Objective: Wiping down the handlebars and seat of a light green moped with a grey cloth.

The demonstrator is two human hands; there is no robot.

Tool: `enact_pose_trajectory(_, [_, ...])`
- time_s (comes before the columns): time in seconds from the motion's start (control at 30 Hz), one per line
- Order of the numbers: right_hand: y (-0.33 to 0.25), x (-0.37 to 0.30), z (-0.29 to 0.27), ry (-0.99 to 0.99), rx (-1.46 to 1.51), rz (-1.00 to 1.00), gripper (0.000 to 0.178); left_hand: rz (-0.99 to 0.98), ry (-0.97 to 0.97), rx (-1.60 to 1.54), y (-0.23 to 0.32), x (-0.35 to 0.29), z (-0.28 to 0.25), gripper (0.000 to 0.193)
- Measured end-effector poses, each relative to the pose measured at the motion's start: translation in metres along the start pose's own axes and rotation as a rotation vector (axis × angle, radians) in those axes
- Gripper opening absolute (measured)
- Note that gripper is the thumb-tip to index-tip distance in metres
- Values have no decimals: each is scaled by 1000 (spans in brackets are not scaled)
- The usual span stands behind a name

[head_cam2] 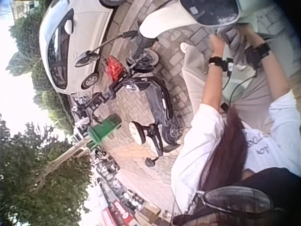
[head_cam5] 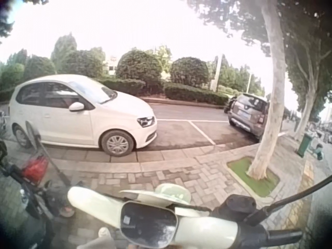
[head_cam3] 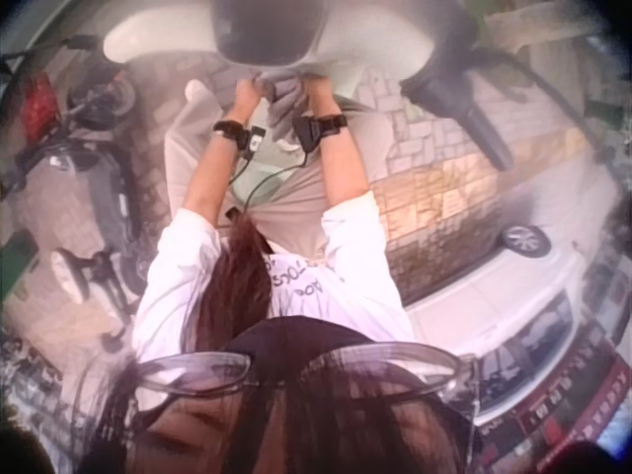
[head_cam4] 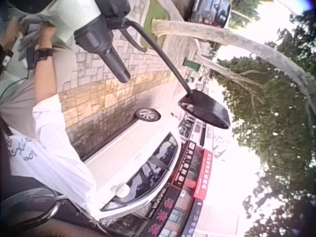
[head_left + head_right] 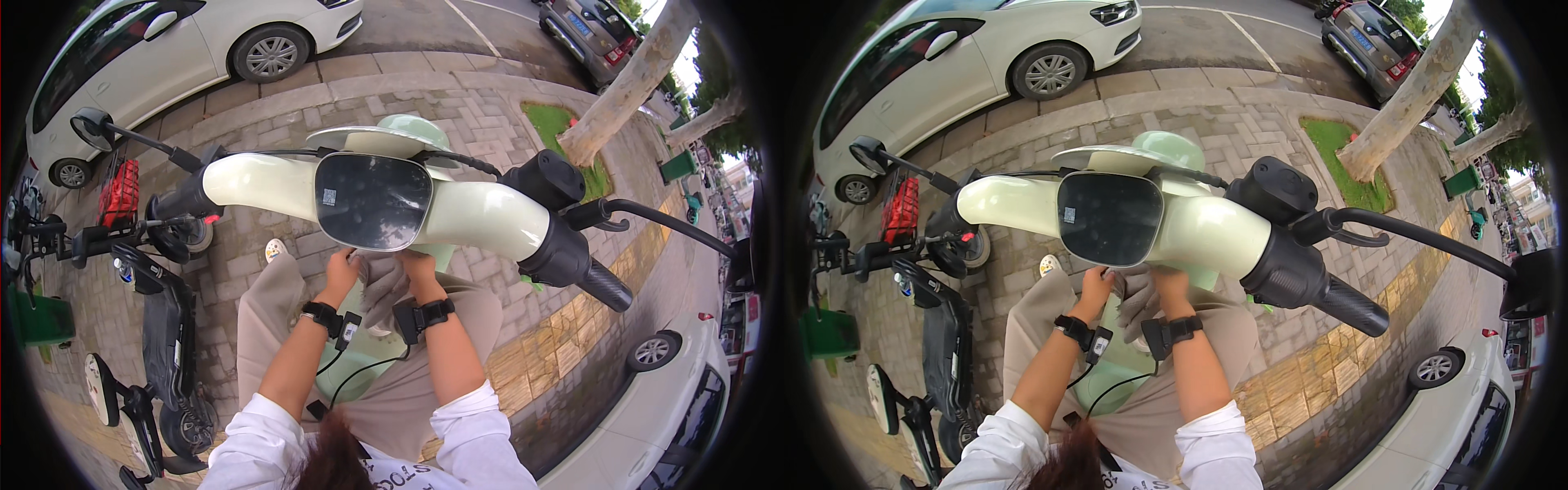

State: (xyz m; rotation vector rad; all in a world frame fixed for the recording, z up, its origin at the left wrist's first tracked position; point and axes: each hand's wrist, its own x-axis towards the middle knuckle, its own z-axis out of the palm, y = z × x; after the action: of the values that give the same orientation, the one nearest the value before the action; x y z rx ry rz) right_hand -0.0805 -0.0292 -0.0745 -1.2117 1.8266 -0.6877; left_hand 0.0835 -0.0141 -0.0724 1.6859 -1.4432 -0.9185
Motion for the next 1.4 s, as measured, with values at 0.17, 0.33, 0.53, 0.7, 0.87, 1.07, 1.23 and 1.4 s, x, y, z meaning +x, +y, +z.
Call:
enact_pose_trajectory(0.17, [26,26,8,-49,668,130,33,-415,-183,-807,-4,20,20,31])
enact_pose_trajectory(0.33, [-17,11,4,8,1017,373,34,-328,-130,-856,-16,23,25,34])
enact_pose_trajectory(0.53, [-46,-8,-14,19,974,318,31,-391,-50,-1023,18,4,7,18])
enact_pose_trajectory(0.7, [-66,-32,-43,-235,1062,124,37,-447,-174,-1280,45,-9,-34,18])
enact_pose_trajectory(0.87, [-83,-78,-61,-116,984,185,53,-406,-216,-1050,57,-37,-62,26])
enact_pose_trajectory(1.07, [-72,-136,-77,-107,501,-201,62,-343,-175,-1041,77,-62,-94,26])
enact_pose_trajectory(1.23, [-80,-134,-88,80,35,-251,45,-138,-52,-761,93,-69,-121,25])
enact_pose_trajectory(1.4, [-116,-139,-93,411,-337,-348,28,-24,140,-763,132,-73,-158,25])
